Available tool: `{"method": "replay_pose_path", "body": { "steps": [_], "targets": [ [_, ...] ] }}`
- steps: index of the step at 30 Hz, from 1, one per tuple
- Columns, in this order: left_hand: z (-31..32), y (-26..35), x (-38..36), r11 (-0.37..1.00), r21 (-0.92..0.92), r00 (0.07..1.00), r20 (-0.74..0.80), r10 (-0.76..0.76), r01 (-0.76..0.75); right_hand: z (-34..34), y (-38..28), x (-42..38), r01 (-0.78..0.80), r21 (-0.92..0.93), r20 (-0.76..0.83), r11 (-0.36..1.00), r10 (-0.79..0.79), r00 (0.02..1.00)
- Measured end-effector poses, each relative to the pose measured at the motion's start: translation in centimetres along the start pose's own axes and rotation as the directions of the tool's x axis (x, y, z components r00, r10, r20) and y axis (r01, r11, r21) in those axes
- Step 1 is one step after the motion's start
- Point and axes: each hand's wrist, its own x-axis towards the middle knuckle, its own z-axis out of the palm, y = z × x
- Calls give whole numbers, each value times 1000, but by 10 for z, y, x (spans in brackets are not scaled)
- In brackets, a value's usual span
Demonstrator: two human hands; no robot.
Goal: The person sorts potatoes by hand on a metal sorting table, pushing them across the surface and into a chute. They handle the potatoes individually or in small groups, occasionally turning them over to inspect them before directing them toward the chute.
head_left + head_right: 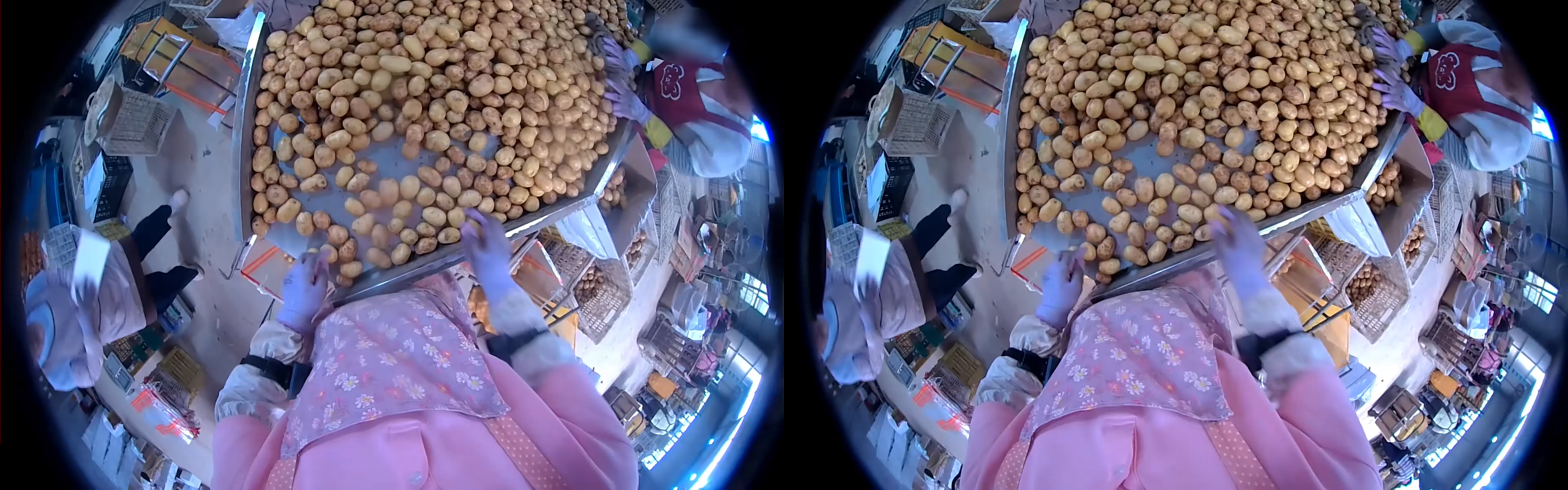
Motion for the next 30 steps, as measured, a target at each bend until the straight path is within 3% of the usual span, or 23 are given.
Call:
{"method": "replay_pose_path", "body": {
  "steps": [1,2,4,5,7,9,11,12,13,14,17,18,19,20,21,22,23,24,25,26,27,29,30],
  "targets": [
    [1,-2,-10,1000,-1,1000,2,1,-1,-26,14,-34,-345,251,98,904,331,939],
    [3,-3,-18,999,42,993,114,7,-11,-36,78,-74,-207,6,3,978,207,978],
    [0,11,-20,996,49,943,324,-83,71,-85,94,-100,-358,-429,0,829,396,918],
    [3,15,-16,997,48,943,324,-78,66,-88,88,-98,-360,-430,-5,828,396,918],
    [9,20,-3,985,92,914,368,-169,145,-78,62,-76,-205,-476,-134,855,159,978],
    [14,31,11,981,149,899,401,-176,125,-50,7,-29,126,-256,119,958,-98,988],
    [17,35,19,974,200,894,409,-183,108,22,-17,-10,255,182,65,950,-270,961],
    [20,33,21,972,208,899,396,-188,112,50,-33,7,326,240,274,914,-386,881],
    [24,31,21,970,216,901,388,-193,115,66,-60,14,244,-54,592,968,-165,789],
    [27,25,18,969,220,903,386,-189,109,101,-61,5,406,-292,487,866,-231,843],
    [32,-1,8,991,38,936,324,-136,131,148,-47,13,344,-214,506,914,-198,839],
    [30,-7,5,981,-156,961,267,-70,114,136,-56,22,152,-128,592,980,-47,805],
    [30,-11,5,935,-344,980,199,-11,81,126,-57,19,143,-132,585,981,-39,810],
    [18,10,1,828,-536,973,229,-40,161,115,-55,10,-323,389,564,863,55,824],
    [3,47,-3,793,-591,969,248,1,150,106,-57,1,-605,733,595,310,138,792],
    [-8,83,-4,753,-642,963,268,43,145,83,-77,1,-707,707,679,-10,290,674],
    [-11,109,4,828,-525,938,145,314,-196,78,-77,-8,-705,709,674,-6,296,676],
    [-9,129,13,774,-353,811,65,581,-526,71,-74,-16,-435,867,402,243,173,899],
    [12,132,21,797,-208,808,50,587,-567,62,-68,-21,-81,898,103,432,-29,994],
    [24,141,33,777,-212,794,9,608,-592,45,-62,-23,-508,804,418,309,313,853],
    [34,149,52,758,-217,781,-30,624,-615,24,-54,-26,-810,585,655,45,562,505],
    [61,152,104,739,-109,746,-34,665,-664,-22,-5,-57,-727,629,489,275,588,645],
    [59,167,125,750,-110,755,-5,656,-652,-19,65,-91,-472,382,137,795,457,879]
  ]
}}
